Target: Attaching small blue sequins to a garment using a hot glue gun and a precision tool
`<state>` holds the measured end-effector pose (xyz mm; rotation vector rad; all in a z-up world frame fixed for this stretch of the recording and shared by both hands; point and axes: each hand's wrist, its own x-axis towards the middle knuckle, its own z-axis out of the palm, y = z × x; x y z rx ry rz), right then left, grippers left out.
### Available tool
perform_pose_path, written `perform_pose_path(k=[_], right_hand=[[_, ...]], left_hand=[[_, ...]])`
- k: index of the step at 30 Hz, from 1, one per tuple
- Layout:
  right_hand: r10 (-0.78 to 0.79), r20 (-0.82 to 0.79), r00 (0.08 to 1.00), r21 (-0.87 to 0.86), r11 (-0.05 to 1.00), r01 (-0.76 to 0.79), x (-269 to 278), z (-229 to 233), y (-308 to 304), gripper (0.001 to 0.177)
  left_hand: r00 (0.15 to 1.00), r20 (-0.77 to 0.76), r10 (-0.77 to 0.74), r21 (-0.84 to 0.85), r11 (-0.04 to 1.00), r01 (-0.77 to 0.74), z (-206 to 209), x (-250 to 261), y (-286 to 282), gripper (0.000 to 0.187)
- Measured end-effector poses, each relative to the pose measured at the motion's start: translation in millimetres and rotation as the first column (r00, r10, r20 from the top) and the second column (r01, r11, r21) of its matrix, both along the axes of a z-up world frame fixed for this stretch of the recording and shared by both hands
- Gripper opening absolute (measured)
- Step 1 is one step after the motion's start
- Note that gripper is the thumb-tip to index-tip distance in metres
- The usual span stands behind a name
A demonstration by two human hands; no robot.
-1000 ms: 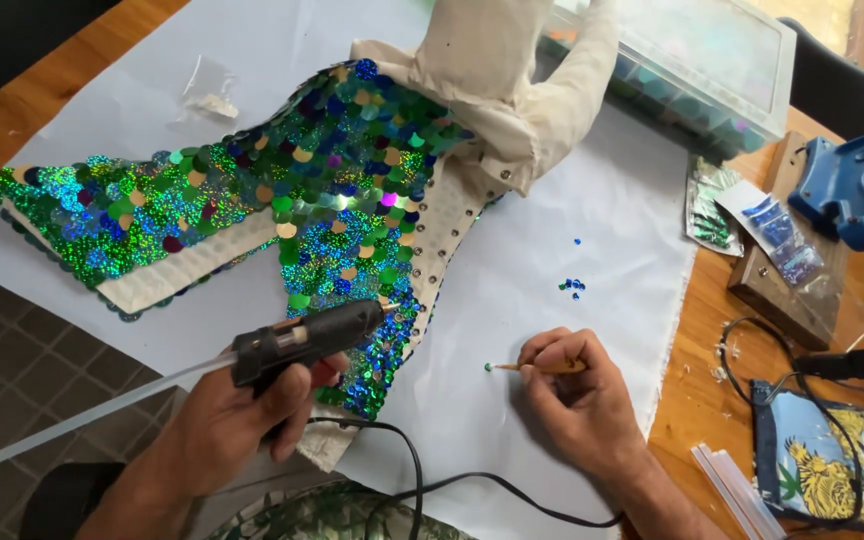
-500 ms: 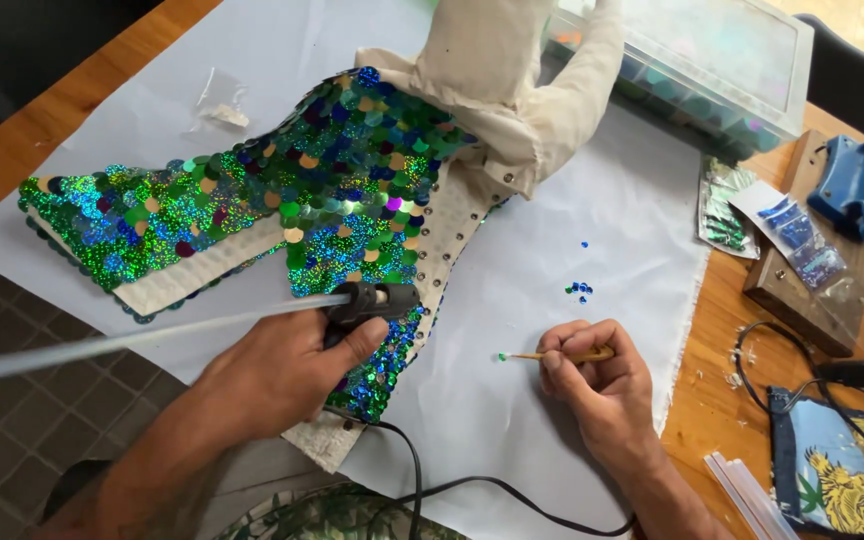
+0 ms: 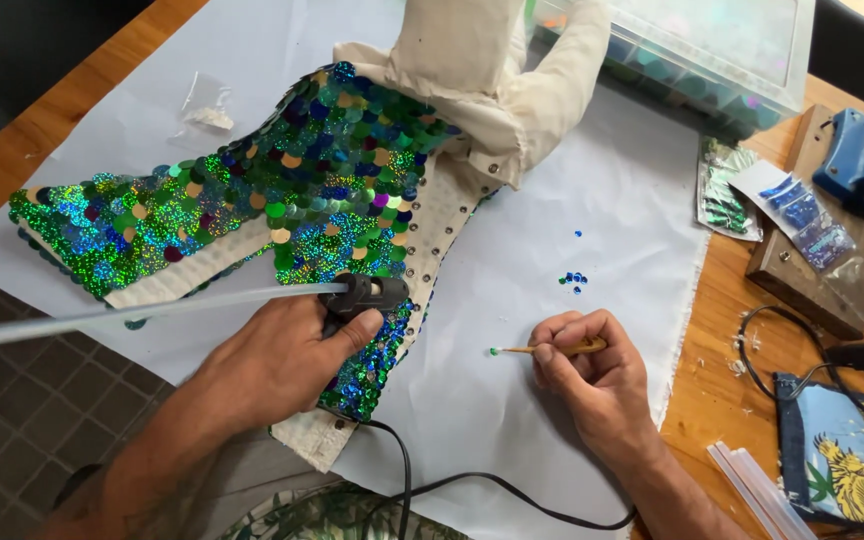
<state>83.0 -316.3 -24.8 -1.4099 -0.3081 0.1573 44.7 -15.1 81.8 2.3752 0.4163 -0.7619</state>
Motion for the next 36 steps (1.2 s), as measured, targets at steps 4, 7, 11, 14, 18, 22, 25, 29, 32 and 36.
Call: perform_pose_path(k=[4,7,11,14,18,22,25,29,32,36], right_hand=[[-0.013,-0.007,1.0,-0.025,1.0,0.013,0,2,0,0.02],[-0.016,-0.004,1.0,-0.026,1.0,0.016,-1,1,0,0.02],[-0.032,-0.003,0.999,-0.032,0.999,0.032,-2,5,2,0.02],[-0.054,0.033,0.998,-0.042,0.998,0.055,0,7,3,0.02],[-0.084,0.041,0.996,-0.036,0.996,0.086,3,20,16,0.02],[0.006,0.125,0.992,-0.07,0.998,0.002,11,24,43,0.019],[0.039,0.122,0.992,-0.13,0.991,-0.024,21,18,68,0.017],[-0.014,-0.02,1.0,-0.208,0.978,0.01,27,19,92,0.01],[0.016,0.015,1.0,-0.185,0.983,-0.013,29,21,94,0.01],[0.037,0.043,0.998,-0.165,0.986,-0.029,28,17,98,0.013]], left_hand=[[0.999,-0.02,-0.031,0.02,0.999,0.031,8,2,-4,0.055],[0.998,-0.067,-0.02,0.04,0.999,0.023,10,2,-5,0.058],[0.998,-0.059,-0.033,0.055,0.998,0.036,5,2,-5,0.063],[0.995,-0.095,-0.009,0.07,0.997,0.015,12,3,-8,0.064],[0.996,-0.086,0.014,0.041,0.999,-0.011,8,-6,3,0.063],[0.995,-0.038,0.095,-0.007,0.995,-0.095,-7,-22,14,0.051],[0.983,0.06,0.172,-0.165,0.973,-0.16,-23,-35,22,0.049],[0.96,0.107,0.259,-0.363,0.909,-0.205,-33,-44,25,0.063],[0.954,0.086,0.288,-0.442,0.869,-0.222,-29,-45,25,0.057],[0.953,0.115,0.281,-0.471,0.86,-0.197,-28,-44,25,0.055]])
